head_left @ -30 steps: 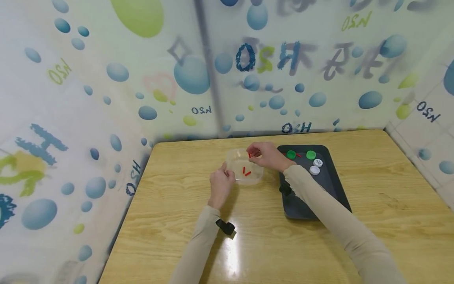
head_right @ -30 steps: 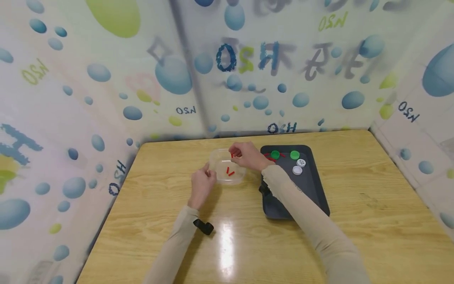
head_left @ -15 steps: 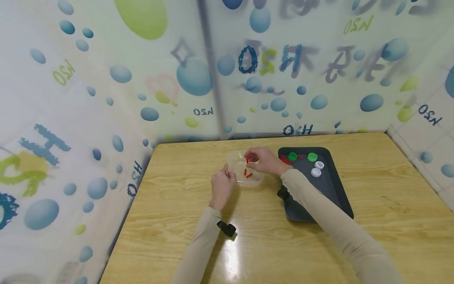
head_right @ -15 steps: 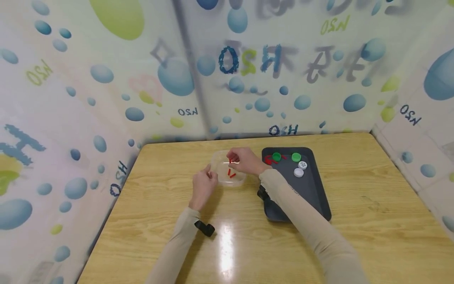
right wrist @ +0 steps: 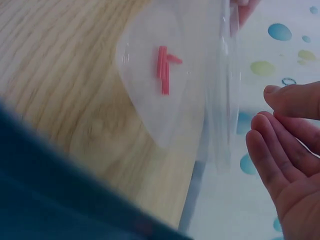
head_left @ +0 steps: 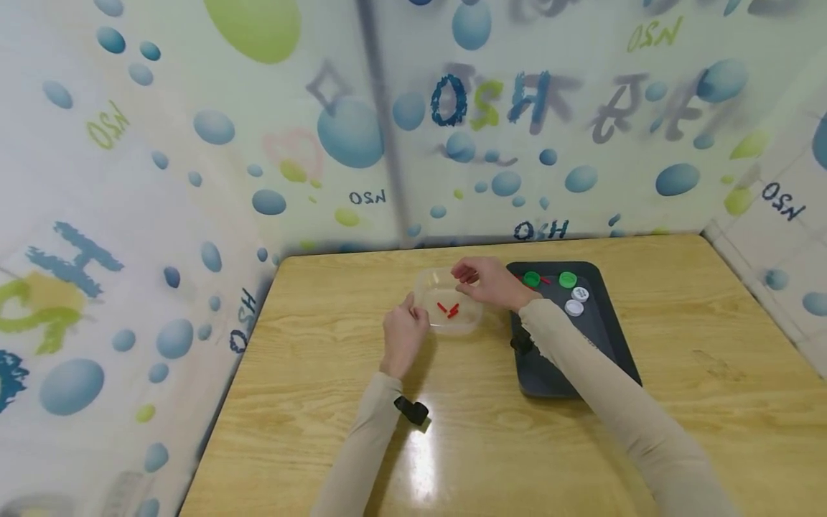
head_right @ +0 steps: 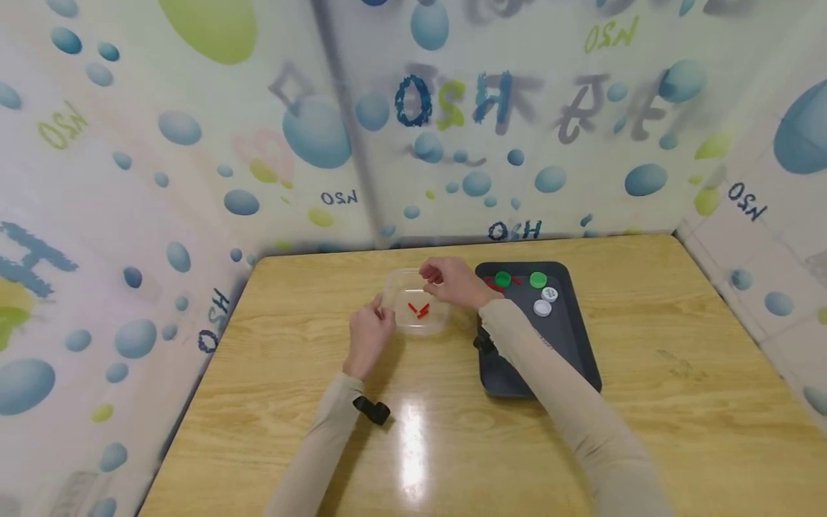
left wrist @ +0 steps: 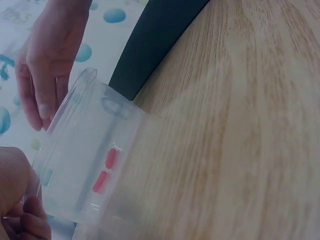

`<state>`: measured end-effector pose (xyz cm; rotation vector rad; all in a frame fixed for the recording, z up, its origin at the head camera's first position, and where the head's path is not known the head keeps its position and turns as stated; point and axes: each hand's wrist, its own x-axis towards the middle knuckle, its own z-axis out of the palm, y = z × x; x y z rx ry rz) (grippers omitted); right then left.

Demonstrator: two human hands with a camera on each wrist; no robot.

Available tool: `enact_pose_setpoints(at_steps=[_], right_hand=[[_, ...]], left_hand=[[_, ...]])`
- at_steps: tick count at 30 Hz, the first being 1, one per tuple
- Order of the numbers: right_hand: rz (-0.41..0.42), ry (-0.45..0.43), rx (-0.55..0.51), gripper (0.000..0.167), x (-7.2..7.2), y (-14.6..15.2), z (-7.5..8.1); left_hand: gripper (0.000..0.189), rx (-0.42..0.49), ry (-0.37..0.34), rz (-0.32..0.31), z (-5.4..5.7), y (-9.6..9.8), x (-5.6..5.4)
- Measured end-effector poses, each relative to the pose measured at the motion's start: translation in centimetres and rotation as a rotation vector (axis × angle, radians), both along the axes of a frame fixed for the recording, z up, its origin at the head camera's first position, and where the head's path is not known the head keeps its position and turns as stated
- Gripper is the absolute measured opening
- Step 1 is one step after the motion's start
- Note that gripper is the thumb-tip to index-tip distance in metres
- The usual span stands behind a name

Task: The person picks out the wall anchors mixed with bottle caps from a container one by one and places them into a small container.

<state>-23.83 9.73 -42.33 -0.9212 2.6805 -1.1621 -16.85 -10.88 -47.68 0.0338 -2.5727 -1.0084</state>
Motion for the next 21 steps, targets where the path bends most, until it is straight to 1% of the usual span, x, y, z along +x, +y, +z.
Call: enact_pose_setpoints(at_steps=[3,8,10,15,19,21], right_hand=[[-0.038,-0.014,-0.001,0.028,-0.1,1.5,0.6],[-0.115,-0.037,0.007,0.029,-0.2,4.6,1.0],[-0.137,-0.034,0.016,0.029,-0.1,5.8,0.9],[-0.147,-0.012,0.016,0.029,0.1,7.7,0.5],[-0.164,-0.026,0.026,0.031,0.2,8.7,0.0],[-0.176,-0.034,0.032,0.032,0.3,9.2,-0.3]], left_hand=[[0.042,0.002,-0.001,-0.001,0.2,0.0,-0.1],[0.043,-0.004,-0.010,-0.001,0.5,0.2,-0.3],[0.043,-0.004,-0.012,-0.002,0.5,0.2,-0.3],[0.043,0.019,-0.032,0.007,0.4,0.1,-0.2],[0.046,0.029,-0.049,0.020,0.2,0.1,-0.1],[0.045,0.015,-0.038,0.020,0.0,0.1,-0.2]])
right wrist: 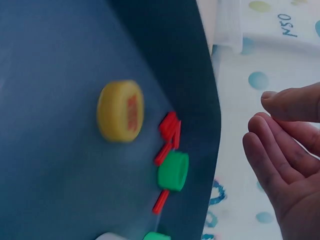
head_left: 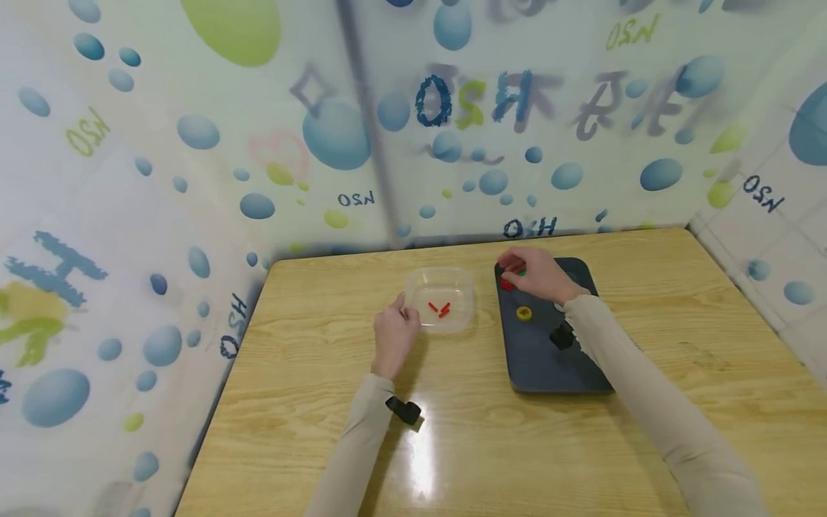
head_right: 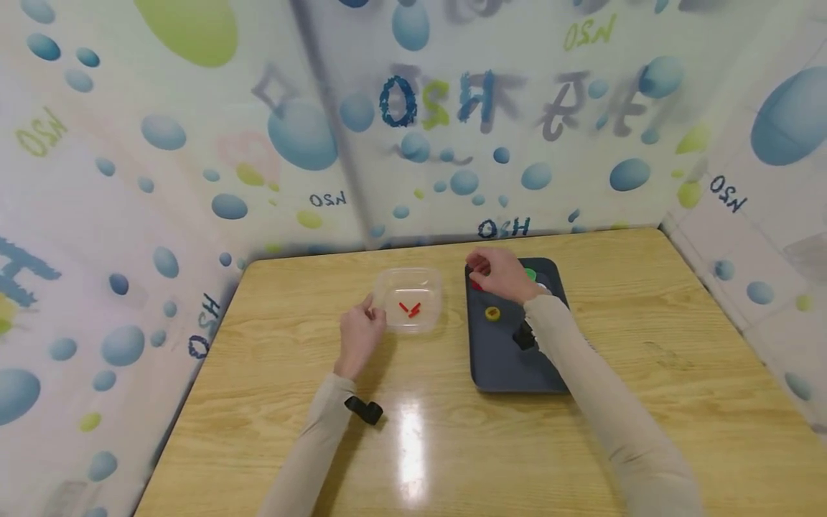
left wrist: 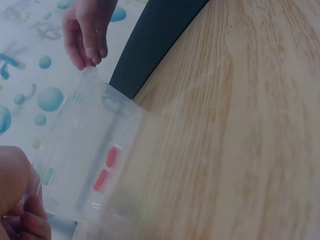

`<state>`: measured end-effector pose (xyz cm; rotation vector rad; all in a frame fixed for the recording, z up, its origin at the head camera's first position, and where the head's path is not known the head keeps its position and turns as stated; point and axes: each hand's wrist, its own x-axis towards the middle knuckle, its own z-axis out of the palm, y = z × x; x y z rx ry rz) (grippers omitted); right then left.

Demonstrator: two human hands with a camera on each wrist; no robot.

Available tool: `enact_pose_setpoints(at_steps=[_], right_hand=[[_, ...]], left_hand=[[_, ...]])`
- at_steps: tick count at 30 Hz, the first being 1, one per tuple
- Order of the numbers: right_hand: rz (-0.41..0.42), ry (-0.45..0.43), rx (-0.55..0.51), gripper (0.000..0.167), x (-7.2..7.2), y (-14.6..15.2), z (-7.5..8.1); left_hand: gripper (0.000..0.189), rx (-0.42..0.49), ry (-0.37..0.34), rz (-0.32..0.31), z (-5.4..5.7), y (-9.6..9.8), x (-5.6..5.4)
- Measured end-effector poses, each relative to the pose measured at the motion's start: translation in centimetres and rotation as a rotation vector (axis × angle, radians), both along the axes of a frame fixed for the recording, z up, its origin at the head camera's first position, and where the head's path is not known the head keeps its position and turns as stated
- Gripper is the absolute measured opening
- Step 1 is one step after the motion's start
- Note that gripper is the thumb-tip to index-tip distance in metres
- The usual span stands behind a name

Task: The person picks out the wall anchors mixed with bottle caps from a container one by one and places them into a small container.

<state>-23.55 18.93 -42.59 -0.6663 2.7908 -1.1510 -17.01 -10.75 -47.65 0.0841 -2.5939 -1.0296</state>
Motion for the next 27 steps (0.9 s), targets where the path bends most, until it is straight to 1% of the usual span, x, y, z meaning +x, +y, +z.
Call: enact_pose_setpoints(at_steps=[3,5,10,12,17,22,27], right_hand=[[-0.015,-0.005,0.003,0.032,0.0,0.6,-0.4],[-0.017,-0.003,0.001,0.030,-0.1,1.0,-0.9],[-0.023,-0.034,0.013,0.029,0.3,2.0,-2.2],[-0.028,-0.048,0.034,0.029,0.4,2.1,-2.5],[-0.035,-0.057,0.083,0.027,0.6,2.3,-2.9],[-0.030,-0.055,0.101,0.027,0.8,2.5,-3.4],[-0.023,-0.038,0.115,0.028,0.7,2.5,-3.8]], left_hand=[[0.042,-0.017,0.020,-0.001,-0.1,-0.1,-0.1],[0.042,-0.006,0.015,-0.008,-0.2,-0.2,-0.1],[0.047,0.041,-0.042,-0.024,-0.2,-0.3,0.1],[0.047,0.040,-0.053,-0.022,-0.2,-0.4,0.2],[0.045,0.014,-0.019,-0.004,-0.2,-0.4,0.1],[0.044,0.006,0.017,-0.004,-0.2,-0.3,-0.1],[0.045,0.008,0.023,0.003,-0.2,0.0,0.0]])
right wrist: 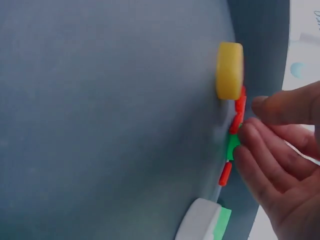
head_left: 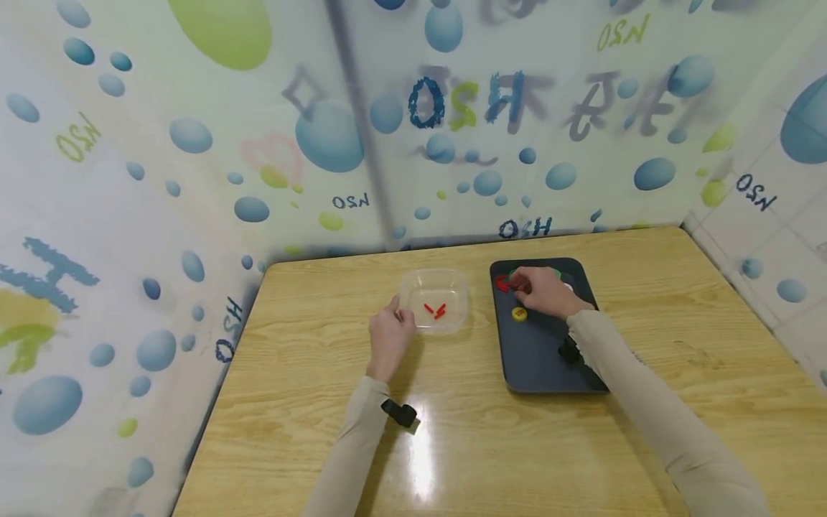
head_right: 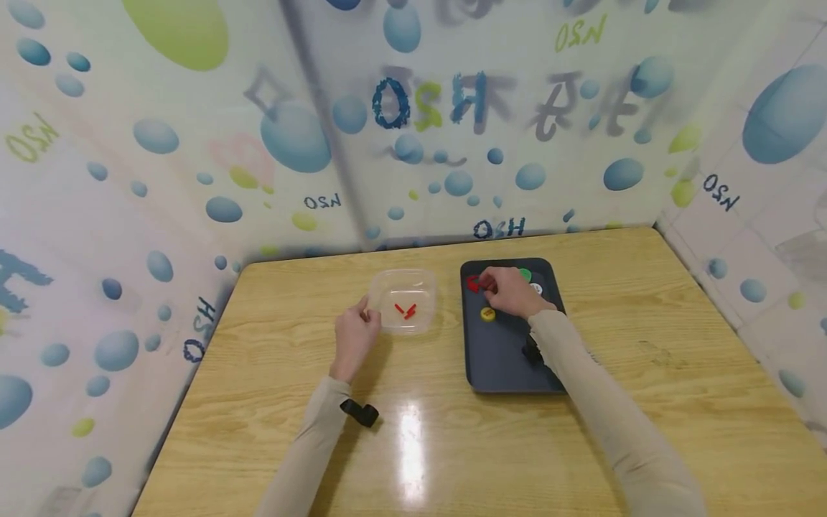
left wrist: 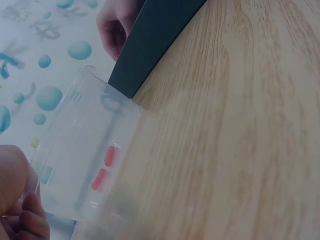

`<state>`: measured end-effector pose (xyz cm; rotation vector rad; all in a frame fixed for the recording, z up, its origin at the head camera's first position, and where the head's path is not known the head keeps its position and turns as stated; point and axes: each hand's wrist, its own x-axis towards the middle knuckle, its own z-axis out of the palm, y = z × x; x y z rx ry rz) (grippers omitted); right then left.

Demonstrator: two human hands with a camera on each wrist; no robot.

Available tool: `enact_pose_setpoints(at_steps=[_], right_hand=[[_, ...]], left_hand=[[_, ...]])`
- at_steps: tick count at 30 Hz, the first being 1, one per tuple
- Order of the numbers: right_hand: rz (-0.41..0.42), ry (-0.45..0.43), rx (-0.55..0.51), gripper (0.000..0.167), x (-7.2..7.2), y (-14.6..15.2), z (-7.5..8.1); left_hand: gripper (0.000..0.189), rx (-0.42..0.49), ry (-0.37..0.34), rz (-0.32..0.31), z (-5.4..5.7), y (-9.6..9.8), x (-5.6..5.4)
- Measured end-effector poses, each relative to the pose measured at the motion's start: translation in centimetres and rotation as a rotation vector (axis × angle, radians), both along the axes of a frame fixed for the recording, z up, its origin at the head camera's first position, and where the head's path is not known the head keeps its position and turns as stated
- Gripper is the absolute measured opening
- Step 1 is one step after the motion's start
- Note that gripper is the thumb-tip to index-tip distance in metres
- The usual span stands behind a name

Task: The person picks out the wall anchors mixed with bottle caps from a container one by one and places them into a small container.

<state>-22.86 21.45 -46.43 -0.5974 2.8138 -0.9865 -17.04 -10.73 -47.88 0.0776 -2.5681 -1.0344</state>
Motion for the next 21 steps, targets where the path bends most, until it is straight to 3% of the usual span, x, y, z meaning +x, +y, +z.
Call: enact_pose_setpoints(at_steps=[12,21], right_hand=[[-0.048,0.005,0.016,0.027,0.02,-0.14,-0.40],[-0.058,0.065,0.068,0.023,0.03,-0.80,-0.41]], left_hand=[[0.046,0.004,-0.009,-0.007,0.08,0.02,-0.01],[0.045,0.026,-0.018,-0.032,0.08,0.07,0.20]])
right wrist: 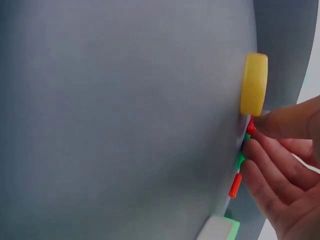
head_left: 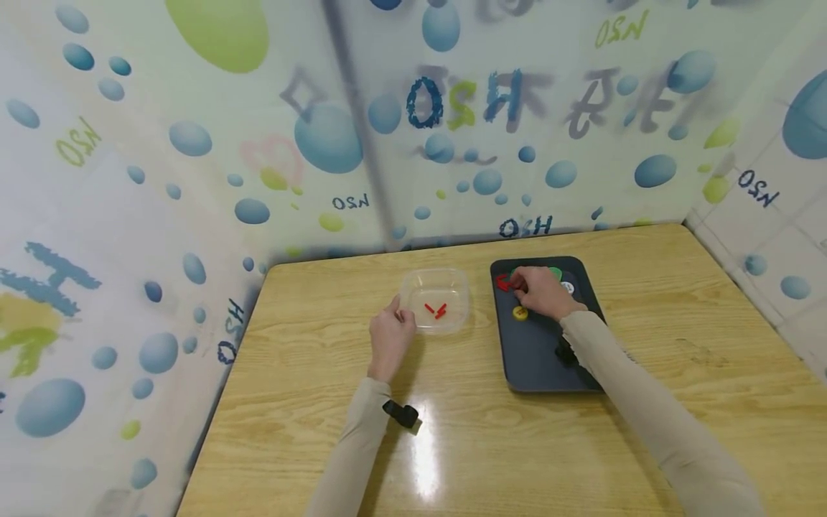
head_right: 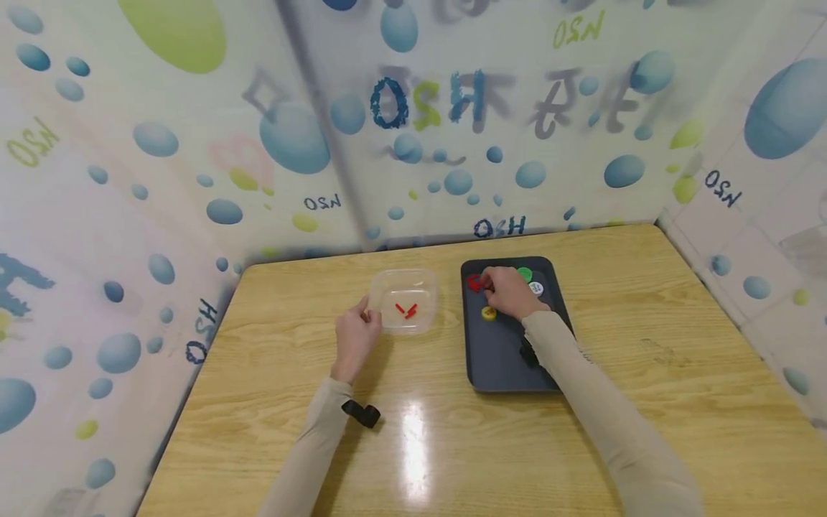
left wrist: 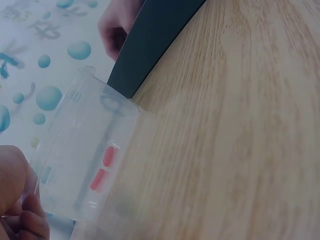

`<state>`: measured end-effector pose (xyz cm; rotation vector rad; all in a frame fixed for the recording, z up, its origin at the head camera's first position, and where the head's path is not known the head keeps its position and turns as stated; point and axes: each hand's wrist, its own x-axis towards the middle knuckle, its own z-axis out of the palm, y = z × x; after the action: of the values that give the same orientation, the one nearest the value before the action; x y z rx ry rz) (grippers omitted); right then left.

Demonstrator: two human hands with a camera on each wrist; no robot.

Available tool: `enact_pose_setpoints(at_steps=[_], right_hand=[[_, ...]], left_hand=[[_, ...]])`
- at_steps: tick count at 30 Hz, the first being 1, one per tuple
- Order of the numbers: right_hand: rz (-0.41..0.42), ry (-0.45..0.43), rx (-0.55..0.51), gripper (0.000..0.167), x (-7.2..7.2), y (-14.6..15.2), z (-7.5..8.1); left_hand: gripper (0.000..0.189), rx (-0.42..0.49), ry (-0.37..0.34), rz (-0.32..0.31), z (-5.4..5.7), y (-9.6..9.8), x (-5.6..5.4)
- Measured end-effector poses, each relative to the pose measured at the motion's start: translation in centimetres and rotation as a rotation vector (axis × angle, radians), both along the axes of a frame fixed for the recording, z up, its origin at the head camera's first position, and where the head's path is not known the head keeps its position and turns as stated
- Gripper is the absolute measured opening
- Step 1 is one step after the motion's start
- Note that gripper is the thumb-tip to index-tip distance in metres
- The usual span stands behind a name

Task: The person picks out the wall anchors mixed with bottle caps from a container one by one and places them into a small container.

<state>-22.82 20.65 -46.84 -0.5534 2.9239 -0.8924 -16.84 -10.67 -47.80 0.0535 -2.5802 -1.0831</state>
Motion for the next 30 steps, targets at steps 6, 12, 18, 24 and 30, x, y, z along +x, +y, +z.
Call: enact_pose_setpoints(at_steps=[6,12,18,24,30], right_hand=[[0.000,-0.024,-0.017,0.022,0.0,-0.3,-0.1],[-0.016,-0.027,0.020,0.022,-0.2,-0.5,-0.5],[-0.039,-0.004,0.074,0.021,-0.7,-0.9,-0.5],[-0.054,0.001,0.104,0.019,-0.7,-1.1,-0.4],[-0.017,-0.021,0.139,0.015,-0.5,-1.2,-0.3]], left_hand=[[0.042,-0.006,0.023,-0.006,0.0,0.0,0.0],[0.045,-0.014,0.020,0.018,0.1,0.0,-0.1],[0.045,-0.015,0.024,0.018,0.1,0.0,-0.1],[0.046,0.001,0.021,0.018,0.2,0.0,-0.1],[0.045,0.001,0.029,0.016,0.0,-0.1,0.0]])
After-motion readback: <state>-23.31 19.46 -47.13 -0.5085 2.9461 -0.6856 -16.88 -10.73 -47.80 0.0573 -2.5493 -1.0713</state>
